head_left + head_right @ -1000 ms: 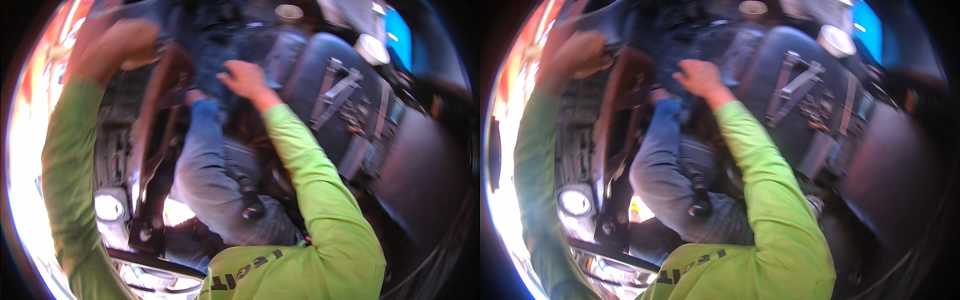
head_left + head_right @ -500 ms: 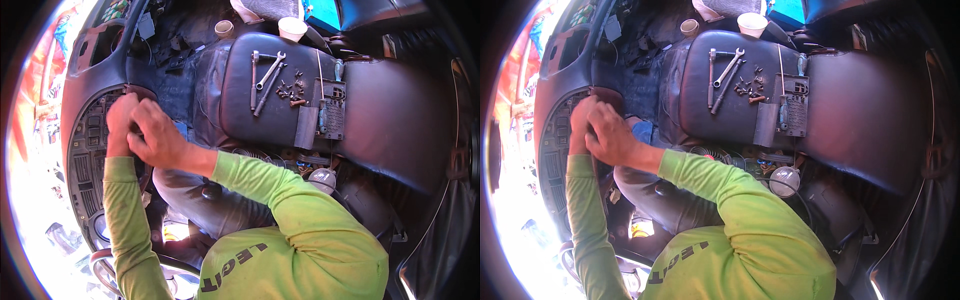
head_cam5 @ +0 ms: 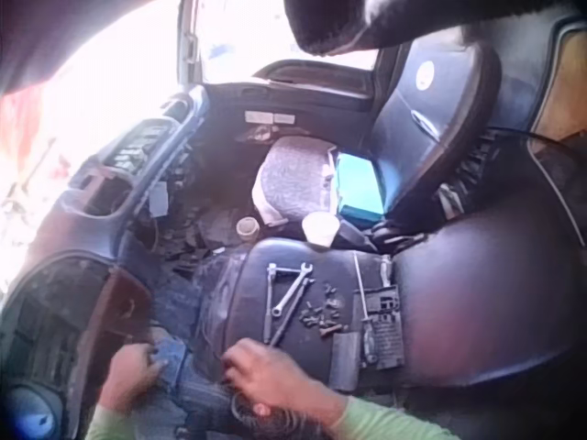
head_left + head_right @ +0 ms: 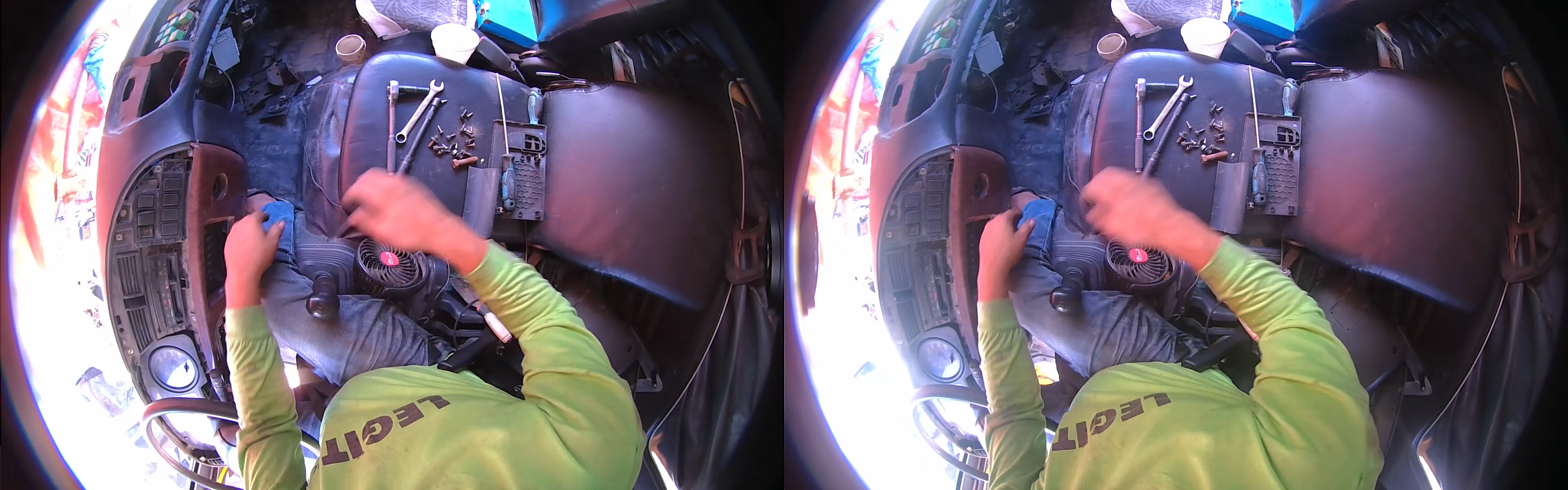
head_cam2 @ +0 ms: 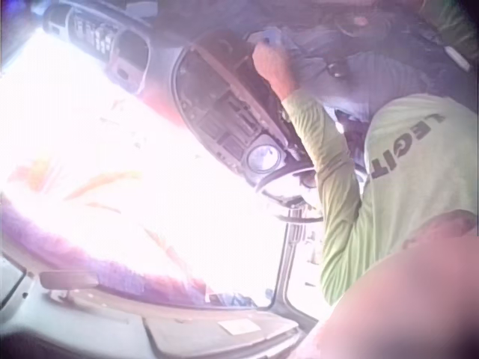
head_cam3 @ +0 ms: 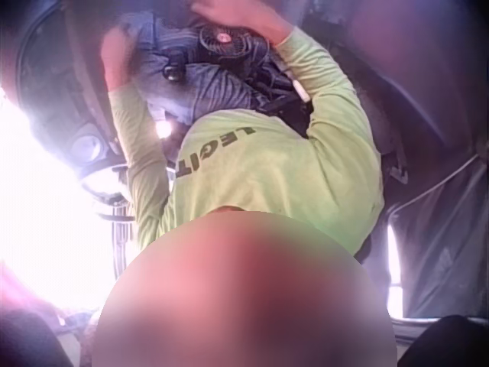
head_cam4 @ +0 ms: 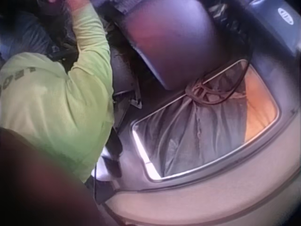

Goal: The person is repairing the dashboard of a vehicle. They use a screwdriver to remove and install screws, handling small parts and tools while working on the dashboard area.

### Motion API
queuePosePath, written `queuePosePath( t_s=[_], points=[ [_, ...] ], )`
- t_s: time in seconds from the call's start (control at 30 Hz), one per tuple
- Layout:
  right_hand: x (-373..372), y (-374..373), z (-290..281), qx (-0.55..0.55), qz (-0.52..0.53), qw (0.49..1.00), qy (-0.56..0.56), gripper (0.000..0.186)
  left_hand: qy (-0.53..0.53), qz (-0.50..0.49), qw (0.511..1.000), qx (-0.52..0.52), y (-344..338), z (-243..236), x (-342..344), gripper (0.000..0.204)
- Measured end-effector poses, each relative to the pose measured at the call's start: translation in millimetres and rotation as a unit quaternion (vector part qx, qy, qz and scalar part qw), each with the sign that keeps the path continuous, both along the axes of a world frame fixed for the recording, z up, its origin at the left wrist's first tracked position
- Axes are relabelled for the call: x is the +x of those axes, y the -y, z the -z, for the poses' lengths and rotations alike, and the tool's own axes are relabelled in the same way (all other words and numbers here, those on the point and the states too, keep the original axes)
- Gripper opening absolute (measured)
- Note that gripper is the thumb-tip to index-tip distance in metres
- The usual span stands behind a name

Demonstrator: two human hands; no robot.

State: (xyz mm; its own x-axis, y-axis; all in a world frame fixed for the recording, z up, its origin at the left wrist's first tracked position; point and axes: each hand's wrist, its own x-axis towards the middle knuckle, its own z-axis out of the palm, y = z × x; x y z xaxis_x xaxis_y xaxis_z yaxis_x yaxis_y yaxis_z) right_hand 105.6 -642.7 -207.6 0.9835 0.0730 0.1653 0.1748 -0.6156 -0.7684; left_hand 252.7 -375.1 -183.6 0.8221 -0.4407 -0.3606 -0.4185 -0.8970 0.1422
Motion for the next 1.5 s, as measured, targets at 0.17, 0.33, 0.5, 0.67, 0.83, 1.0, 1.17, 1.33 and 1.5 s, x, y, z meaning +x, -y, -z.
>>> queuePosePath(
  t_s=[0.17, 0.33, 0.5, 0.67, 0.83, 1.0, 1.17, 1.33, 1.5],
  points=[
    [-26.1, 124.1, 45.3, -0.177, 0.269, 0.939, -0.118, 0.02, -0.01, -0.063, 0.987, -0.151, -28.0, -15.6, -27.2, 0.044],
    [-35.8, 137.3, 77.5, -0.173, 0.295, 0.93, -0.136, 0.02, 0.079, 0.012, 0.997, -0.012, -3.9, -23.3, -58.7, 0.039],
    [-27.0, 120.3, 92.8, -0.204, 0.312, 0.918, -0.133, 0.017, 0.073, 0.004, 0.997, -0.03, 5.7, -22.4, -58.5, 0.038],
    [-23.0, 122.7, 99.7, -0.192, 0.298, 0.927, -0.121, 0.016, 0.065, 0.002, 0.998, -0.02, 8.3, -22.9, -55.4, 0.035],
    [-24.8, 133.4, 101.5, 0.006, 0.36, 0.927, -0.103, 0.013, 0.065, 0.002, 0.997, -0.028, 8.9, -22.9, -58.1, 0.036],
    [-37.3, 150.5, 76.1, 0.126, 0.449, 0.885, 0.017, 0.018, 0.058, -0.013, 0.995, -0.076, 8.2, -21.3, -55.7, 0.034],
    [-52.1, 98.2, 22.8, 0.231, 0.334, 0.913, -0.044, 0.016, -0.168, -0.151, 0.885, -0.407, 45.8, -23.0, -63.7, 0.028],
    [-48.0, 3.8, -18.5, 0.245, 0.145, 0.959, -0.003, 0.015, -0.448, -0.194, 0.724, -0.488, 84.5, -17.8, -89.5, 0.031],
    [-33.3, -20.8, -34.2, 0.232, 0.169, 0.958, 0.025, 0.014, -0.477, -0.3, 0.632, -0.532, 80.3, -11.7, -91.1, 0.02]
  ],
)
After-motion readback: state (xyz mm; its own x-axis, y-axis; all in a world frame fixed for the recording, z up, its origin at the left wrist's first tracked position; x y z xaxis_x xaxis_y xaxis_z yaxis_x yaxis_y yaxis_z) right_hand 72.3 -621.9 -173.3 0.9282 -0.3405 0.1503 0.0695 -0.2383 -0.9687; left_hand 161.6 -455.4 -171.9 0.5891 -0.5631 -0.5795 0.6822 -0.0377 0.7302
